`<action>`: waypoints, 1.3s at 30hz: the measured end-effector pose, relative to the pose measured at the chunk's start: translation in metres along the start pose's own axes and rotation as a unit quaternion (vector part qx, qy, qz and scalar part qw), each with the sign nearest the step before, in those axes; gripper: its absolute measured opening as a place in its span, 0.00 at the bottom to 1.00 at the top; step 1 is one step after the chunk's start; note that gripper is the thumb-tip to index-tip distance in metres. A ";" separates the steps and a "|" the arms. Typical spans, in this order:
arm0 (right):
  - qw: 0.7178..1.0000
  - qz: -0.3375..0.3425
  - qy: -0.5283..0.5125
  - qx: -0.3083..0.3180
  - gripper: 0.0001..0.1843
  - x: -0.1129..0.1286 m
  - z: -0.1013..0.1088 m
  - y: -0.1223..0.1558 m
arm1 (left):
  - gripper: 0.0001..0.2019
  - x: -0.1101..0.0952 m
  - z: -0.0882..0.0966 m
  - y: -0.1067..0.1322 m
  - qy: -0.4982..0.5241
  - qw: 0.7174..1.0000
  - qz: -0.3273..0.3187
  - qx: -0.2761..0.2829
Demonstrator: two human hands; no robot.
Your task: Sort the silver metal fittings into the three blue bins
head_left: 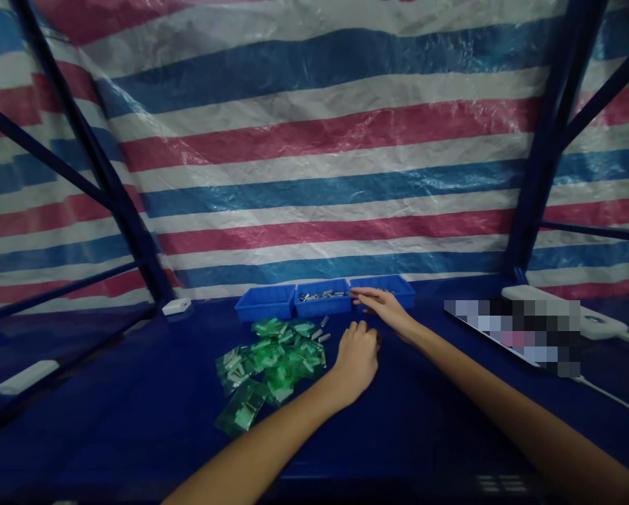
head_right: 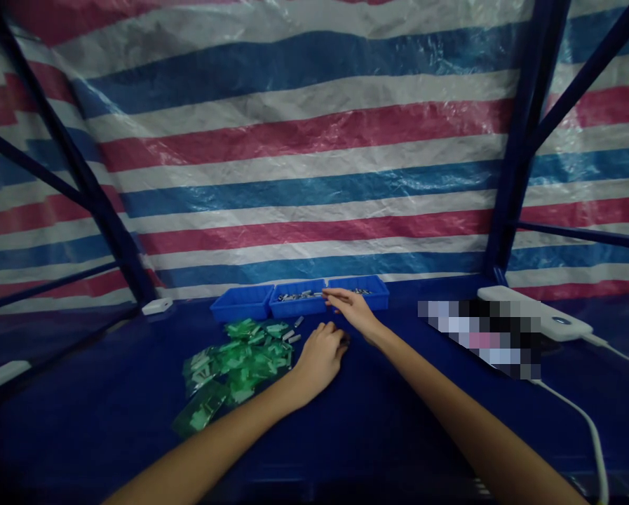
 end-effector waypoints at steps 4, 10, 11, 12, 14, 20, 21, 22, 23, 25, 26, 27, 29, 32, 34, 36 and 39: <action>0.998 -0.042 -0.016 -0.047 0.15 -0.023 0.009 0.005 | 0.11 0.021 0.031 -0.010 0.049 0.993 0.036 -0.097; 0.971 -0.137 -0.194 0.020 0.16 -0.040 -0.025 0.027 | 0.08 0.043 0.064 -0.015 0.248 0.935 0.064 -0.245; 0.965 -0.141 -0.218 0.027 0.15 -0.038 -0.029 0.029 | 0.07 0.044 0.065 -0.014 0.264 0.927 0.070 -0.258; 0.961 -0.142 -0.237 0.028 0.15 -0.036 -0.031 0.030 | 0.07 0.045 0.067 -0.013 0.275 0.920 0.072 -0.269; 0.954 -0.143 -0.263 0.017 0.13 -0.032 -0.030 0.030 | 0.06 0.047 0.068 -0.010 0.287 0.910 0.076 -0.290; 0.965 -0.103 -0.235 -0.051 0.13 -0.017 -0.010 0.025 | 0.07 0.060 0.057 -0.011 0.339 0.888 0.115 -0.287; 0.970 -0.092 -0.215 -0.063 0.15 -0.015 -0.007 0.024 | 0.08 0.060 0.054 -0.012 0.347 0.886 0.118 -0.283; 0.975 -0.081 -0.192 -0.075 0.16 -0.013 -0.004 0.024 | 0.08 0.060 0.052 -0.013 0.353 0.885 0.121 -0.278; 0.980 -0.068 -0.170 -0.083 0.17 -0.011 -0.002 0.023 | 0.09 0.060 0.049 -0.013 0.357 0.885 0.124 -0.271; 0.987 -0.035 -0.129 -0.091 0.18 -0.006 0.002 0.023 | 0.10 0.056 0.044 -0.014 0.359 0.891 0.127 -0.248; 0.989 -0.018 -0.110 -0.094 0.18 -0.004 0.003 0.022 | 0.11 0.054 0.041 -0.015 0.355 0.897 0.127 -0.233; 0.991 -0.004 -0.091 -0.097 0.18 -0.002 0.005 0.022 | 0.12 0.051 0.038 -0.015 0.343 0.906 0.123 -0.217; 0.993 0.019 -0.052 -0.108 0.18 -0.001 0.010 0.020 | 0.13 0.043 0.032 -0.015 0.296 0.932 0.111 -0.178; 0.989 0.044 0.012 -0.140 0.17 -0.001 0.021 0.018 | 0.13 0.028 0.015 -0.011 0.203 0.971 0.084 -0.091; 0.986 0.059 0.050 -0.146 0.17 0.000 0.026 0.015 | 0.15 0.014 0.003 -0.006 0.142 0.988 0.055 -0.034; 0.986 0.061 0.072 -0.138 0.18 -0.001 0.027 0.012 | 0.18 -0.004 -0.004 -0.001 0.087 0.996 -0.001 0.005; 0.990 0.047 0.077 -0.109 0.18 -0.003 0.022 0.006 | 0.19 -0.033 -0.010 0.007 0.050 0.992 -0.110 0.044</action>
Point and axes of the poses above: each hand's wrist, its own y-axis away from the middle knuckle, its own z-axis out of the back of the hand, x = y × z, the point moved 9 cm from there along -y, towards the middle knuckle, and after that the axes turned 3 degrees about -x, right-handed, at the moved point
